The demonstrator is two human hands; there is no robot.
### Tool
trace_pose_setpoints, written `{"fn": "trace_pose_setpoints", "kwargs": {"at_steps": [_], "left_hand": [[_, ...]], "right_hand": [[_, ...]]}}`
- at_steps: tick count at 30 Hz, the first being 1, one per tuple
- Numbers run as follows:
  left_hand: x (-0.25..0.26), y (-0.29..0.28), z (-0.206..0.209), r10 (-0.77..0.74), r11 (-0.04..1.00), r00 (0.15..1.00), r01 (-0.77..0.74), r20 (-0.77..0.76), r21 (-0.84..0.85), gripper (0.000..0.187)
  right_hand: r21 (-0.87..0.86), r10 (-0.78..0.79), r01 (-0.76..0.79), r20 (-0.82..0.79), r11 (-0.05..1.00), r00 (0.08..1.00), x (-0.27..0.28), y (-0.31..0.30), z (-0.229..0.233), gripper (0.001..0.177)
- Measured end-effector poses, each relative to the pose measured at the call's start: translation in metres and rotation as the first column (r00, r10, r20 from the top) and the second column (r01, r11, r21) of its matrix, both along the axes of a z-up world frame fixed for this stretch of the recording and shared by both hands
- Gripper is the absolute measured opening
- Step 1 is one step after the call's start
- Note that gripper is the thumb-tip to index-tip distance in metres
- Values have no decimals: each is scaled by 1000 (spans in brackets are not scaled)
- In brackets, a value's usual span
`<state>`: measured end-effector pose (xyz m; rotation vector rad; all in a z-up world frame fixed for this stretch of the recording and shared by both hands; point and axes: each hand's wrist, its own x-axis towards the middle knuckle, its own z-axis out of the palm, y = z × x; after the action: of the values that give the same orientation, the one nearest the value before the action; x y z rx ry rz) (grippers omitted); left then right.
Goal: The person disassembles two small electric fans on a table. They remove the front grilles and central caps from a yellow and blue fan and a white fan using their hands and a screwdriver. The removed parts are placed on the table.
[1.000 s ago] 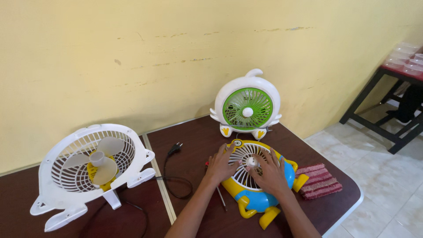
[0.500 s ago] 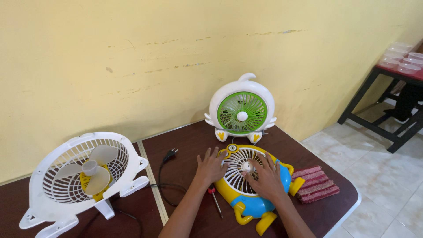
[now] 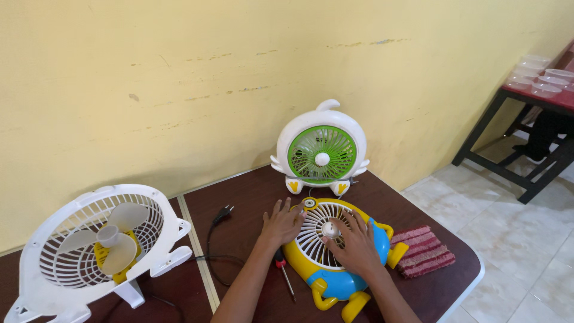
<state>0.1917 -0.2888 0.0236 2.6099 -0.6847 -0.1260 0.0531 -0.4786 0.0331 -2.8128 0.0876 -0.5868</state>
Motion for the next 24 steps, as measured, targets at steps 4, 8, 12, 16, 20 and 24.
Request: {"fn": "trace_pose_setpoints", "kwargs": {"at_steps": [4, 8, 12, 16, 20, 24], "left_hand": [[9, 1, -3, 9, 999, 991, -2, 135, -53, 52], [1, 7, -4, -31, 998, 991, 37, 128, -48, 61], [-6, 6, -2, -69, 988, 996, 76, 58, -132, 60], [-3, 4, -6, -81, 960, 996, 88, 38, -266, 55], [8, -2, -13, -97, 899, 995, 97, 21, -428, 52], [11, -3, -9, -107, 781, 977, 197, 184, -593, 50]], "right_hand": [[-15, 7, -6, 37, 1000, 999, -1, -2, -1, 60], [-23, 9, -8, 42, 1000, 999, -1, -1, -3, 58], [-12, -1, 1, 52, 1000, 999, 0, -4, -4, 53], [-12, -19, 20, 87, 1000, 996, 2, -1, -6, 53], [0, -37, 38, 74, 999, 997, 1, -2, -4, 54], [17, -16, 13, 199, 1000, 980, 1, -2, 1, 50]]}}
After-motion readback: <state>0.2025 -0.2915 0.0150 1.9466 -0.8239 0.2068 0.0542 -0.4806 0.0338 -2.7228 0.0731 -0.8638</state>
